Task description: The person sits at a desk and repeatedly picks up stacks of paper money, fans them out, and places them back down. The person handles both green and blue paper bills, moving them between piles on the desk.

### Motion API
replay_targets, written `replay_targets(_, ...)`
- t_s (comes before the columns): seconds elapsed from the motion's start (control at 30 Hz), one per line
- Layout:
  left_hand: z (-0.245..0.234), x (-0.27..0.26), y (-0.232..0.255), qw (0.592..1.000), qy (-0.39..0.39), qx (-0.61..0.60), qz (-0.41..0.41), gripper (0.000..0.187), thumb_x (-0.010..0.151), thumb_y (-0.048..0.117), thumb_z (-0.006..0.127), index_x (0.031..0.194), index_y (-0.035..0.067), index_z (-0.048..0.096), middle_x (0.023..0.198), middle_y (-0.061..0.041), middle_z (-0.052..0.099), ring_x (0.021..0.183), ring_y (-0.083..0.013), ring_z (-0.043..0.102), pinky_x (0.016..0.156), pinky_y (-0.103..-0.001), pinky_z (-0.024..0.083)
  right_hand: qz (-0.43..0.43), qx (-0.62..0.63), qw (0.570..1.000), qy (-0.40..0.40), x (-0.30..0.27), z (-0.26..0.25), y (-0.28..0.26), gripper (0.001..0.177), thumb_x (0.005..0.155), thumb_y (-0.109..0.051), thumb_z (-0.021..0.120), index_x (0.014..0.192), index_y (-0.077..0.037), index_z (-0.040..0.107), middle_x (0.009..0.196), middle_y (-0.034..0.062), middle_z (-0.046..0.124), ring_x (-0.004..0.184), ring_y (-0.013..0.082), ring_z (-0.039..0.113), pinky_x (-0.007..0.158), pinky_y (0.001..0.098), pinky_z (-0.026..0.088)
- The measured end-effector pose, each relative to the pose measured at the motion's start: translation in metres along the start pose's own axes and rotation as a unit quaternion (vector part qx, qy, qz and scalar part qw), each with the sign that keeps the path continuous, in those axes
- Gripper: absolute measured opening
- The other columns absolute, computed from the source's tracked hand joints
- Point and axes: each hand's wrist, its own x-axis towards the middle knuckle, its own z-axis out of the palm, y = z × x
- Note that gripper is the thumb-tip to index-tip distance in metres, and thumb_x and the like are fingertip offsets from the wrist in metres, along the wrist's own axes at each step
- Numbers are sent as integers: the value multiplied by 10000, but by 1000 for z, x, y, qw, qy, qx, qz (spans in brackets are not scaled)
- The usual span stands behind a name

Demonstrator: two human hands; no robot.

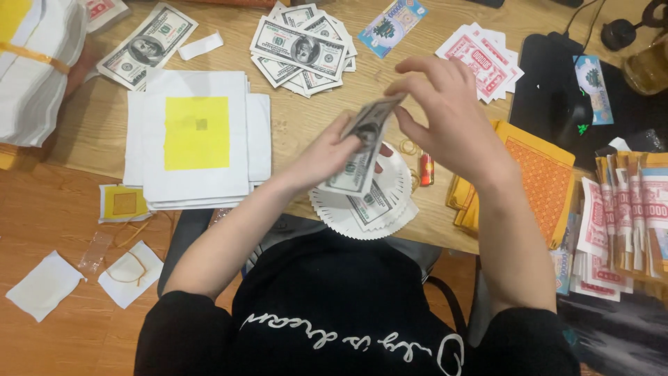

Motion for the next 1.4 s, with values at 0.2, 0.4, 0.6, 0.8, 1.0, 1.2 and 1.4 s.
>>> replay_targets(0.2,-99,37,-3,964,205,96,-136,267,844,215,541,1068,80,597,983,-59,725,790,-119,732,647,-248,645,79,103,991,35,-11,-14,15,382,973,11,547,1345,22,461,1319,201,447,1279,362,418,1070,488,320)
replay_targets(0.4,-156,95,-29,920,309,214,-113,350,781,247,530,1113,147,573,1096,-15,689,1000,-149,647,845,-317,483,144,135,980,2,-19,-12,23,433,970,-35,536,1385,-10,415,1343,165,418,1265,310,406,1064,447,326)
replay_targets(0.6,-150,118,-52,820,306,471,-108,429,833,267,597,1194,55,501,1221,-184,533,1118,-371,490,926,-497,401,182,144,972,-39,-21,-6,30,411,982,-94,515,1381,-35,430,1377,154,403,1330,321,370,1064,470,303)
replay_targets(0.8,-1,2,-60,738,188,590,268,172,773,56,693,912,36,595,900,-146,543,865,-306,524,724,-382,445,145,129,976,-96,-20,47,52,434,932,-152,565,1349,-60,493,1362,190,441,1292,388,423,1041,534,345)
replay_targets(1.0,73,-44,-126,743,156,549,350,112,848,49,607,743,59,570,737,-100,502,741,-276,550,638,-353,441,42,142,981,-129,-1,106,33,349,870,-95,598,1218,-111,617,1293,197,505,1231,446,490,995,559,399)
replay_targets(1.2,75,-48,-122,734,153,577,323,81,883,25,567,810,54,587,776,-92,515,791,-271,550,664,-350,431,-20,128,976,-176,18,128,1,506,769,-20,544,1246,-176,611,1380,133,424,1334,412,354,1037,590,319)
replay_targets(1.4,75,-45,-127,735,151,585,309,50,879,29,574,840,48,599,819,-96,537,845,-281,558,689,-357,434,-40,110,966,-230,32,141,-6,462,765,13,514,1123,-242,659,1407,62,398,1394,360,273,1081,612,261)
